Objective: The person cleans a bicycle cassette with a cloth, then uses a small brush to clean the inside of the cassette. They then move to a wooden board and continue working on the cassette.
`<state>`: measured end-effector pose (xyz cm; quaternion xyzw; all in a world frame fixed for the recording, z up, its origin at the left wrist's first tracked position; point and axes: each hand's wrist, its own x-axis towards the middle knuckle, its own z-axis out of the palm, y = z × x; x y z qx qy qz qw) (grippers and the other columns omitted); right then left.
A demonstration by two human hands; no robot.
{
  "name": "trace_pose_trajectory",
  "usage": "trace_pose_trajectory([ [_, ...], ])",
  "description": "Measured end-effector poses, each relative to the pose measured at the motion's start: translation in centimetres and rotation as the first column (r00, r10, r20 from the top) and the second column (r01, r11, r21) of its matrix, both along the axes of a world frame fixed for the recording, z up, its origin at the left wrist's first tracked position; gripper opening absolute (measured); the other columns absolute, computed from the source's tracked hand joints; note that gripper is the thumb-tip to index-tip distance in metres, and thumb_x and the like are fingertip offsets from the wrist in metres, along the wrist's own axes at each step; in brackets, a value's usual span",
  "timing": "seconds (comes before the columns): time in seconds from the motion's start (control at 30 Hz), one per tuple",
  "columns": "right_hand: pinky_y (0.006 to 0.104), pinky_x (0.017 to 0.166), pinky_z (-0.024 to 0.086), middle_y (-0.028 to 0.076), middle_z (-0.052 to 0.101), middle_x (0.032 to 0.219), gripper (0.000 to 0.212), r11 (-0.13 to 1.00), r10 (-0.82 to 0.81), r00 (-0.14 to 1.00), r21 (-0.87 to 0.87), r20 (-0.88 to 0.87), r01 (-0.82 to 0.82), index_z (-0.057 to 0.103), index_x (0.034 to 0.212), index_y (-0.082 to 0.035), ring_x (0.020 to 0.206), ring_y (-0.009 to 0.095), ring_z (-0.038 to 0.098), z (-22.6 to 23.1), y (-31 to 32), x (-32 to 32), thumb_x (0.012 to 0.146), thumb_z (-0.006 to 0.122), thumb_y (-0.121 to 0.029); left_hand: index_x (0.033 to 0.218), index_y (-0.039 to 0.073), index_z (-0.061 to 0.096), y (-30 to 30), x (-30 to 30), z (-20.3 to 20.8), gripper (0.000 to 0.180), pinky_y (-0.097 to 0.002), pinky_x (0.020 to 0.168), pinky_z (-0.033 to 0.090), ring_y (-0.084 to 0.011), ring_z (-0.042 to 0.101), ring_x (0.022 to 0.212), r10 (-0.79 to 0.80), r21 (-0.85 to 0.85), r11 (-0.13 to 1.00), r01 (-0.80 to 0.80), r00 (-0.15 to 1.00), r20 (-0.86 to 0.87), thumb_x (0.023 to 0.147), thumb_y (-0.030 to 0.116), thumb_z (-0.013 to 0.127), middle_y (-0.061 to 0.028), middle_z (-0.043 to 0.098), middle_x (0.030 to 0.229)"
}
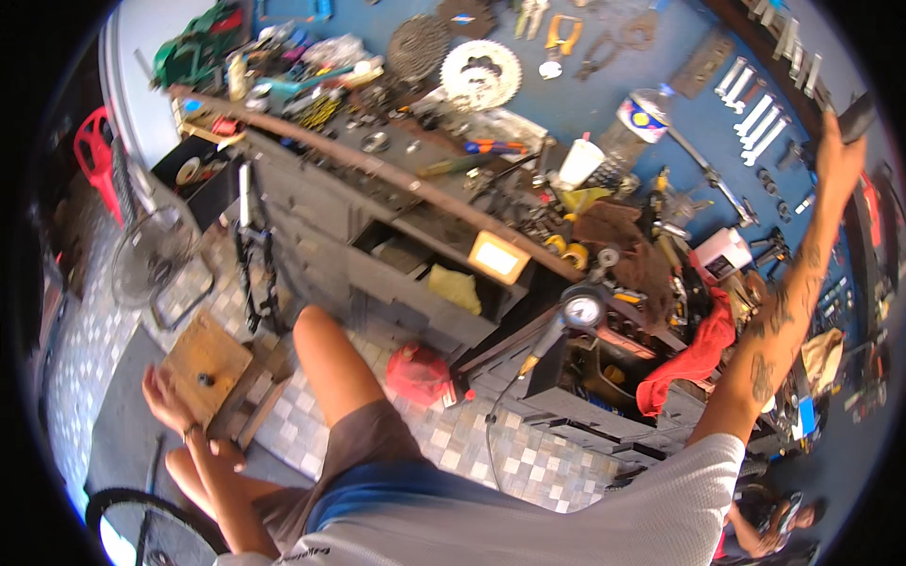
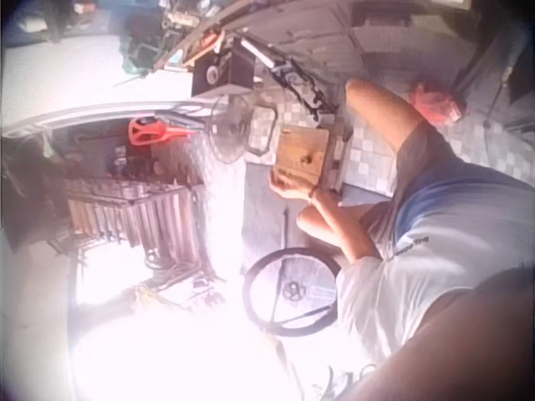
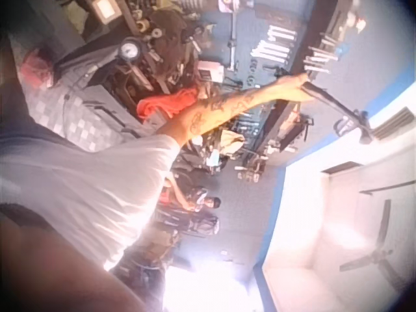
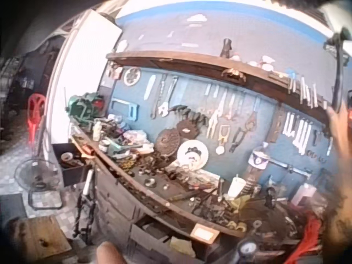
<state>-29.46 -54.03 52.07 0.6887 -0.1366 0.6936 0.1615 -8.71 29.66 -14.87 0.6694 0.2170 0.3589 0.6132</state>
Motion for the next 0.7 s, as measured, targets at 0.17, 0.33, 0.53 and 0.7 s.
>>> trace_pose_trajectory([
  [0.17, 0.0377, 0.097, 0.050, 0.016, 0.071, 0.115, 0.051, 0.873, 0.488, 0.813, 0.196, -0.317, -0.447, 0.062, 0.131, 0.001, 0.108, 0.027, 0.067, -16.0, 25.3, 7.0, 0.086, 0.070, -0.020, 0.127, 0.001, 0.068, -14.7, -4.2, 19.7, 0.032, -0.0319, 0.096, 0.051, -0.0180, 0.067, 0.107, -0.470, 0.246, 0.880, 0.406, 0.821, 0.325, 0.100, 0.018, 0.062, -0.0096, 0.072, 0.118],
  [0.33, 0.0374, 0.090, 0.054, 0.020, 0.069, 0.123, 0.070, 0.479, 0.805, -0.012, 0.663, -0.593, -0.575, 0.058, 0.142, -0.007, 0.103, 0.026, 0.070, -38.7, 47.7, 12.1, 0.075, 0.075, -0.005, 0.128, 0.000, 0.056, -20.3, -4.8, 23.6, 0.040, -0.0330, 0.083, 0.055, -0.0185, 0.067, 0.087, -0.386, -0.308, 0.662, 0.683, 0.663, 0.641, 0.102, 0.029, 0.065, -0.0107, 0.070, 0.093],
  [0.53, 0.0377, 0.091, 0.053, 0.019, 0.070, 0.112, 0.067, 0.206, 0.768, -0.604, 0.975, -0.214, -0.084, 0.053, 0.138, -0.005, 0.103, 0.031, 0.070, -57.5, 60.1, 15.0, 0.083, 0.085, -0.025, 0.099, 0.006, 0.052, -9.6, -6.2, 9.5, 0.022, -0.0273, 0.051, 0.044, -0.0094, 0.049, 0.056, -0.075, -0.578, 0.811, 0.091, 0.996, 0.052, 0.102, 0.024, 0.063, 0.0008, 0.050, 0.067],
  [0.7, 0.0163, 0.061, 0.047, -0.003, 0.056, 0.095, 0.048, -0.090, 0.529, -0.656, 0.805, 0.537, 0.587, 0.050, 0.137, -0.005, 0.074, 0.003, 0.056, -69.0, 66.8, 21.6, 0.104, 0.058, -0.040, 0.106, 0.000, 0.055, -2.2, -7.4, 9.3, 0.032, -0.0421, 0.067, 0.050, -0.0231, 0.059, 0.070, 0.062, -0.222, 0.970, -0.102, 0.982, -0.181, 0.099, 0.029, 0.065, -0.0141, 0.060, 0.080],
])
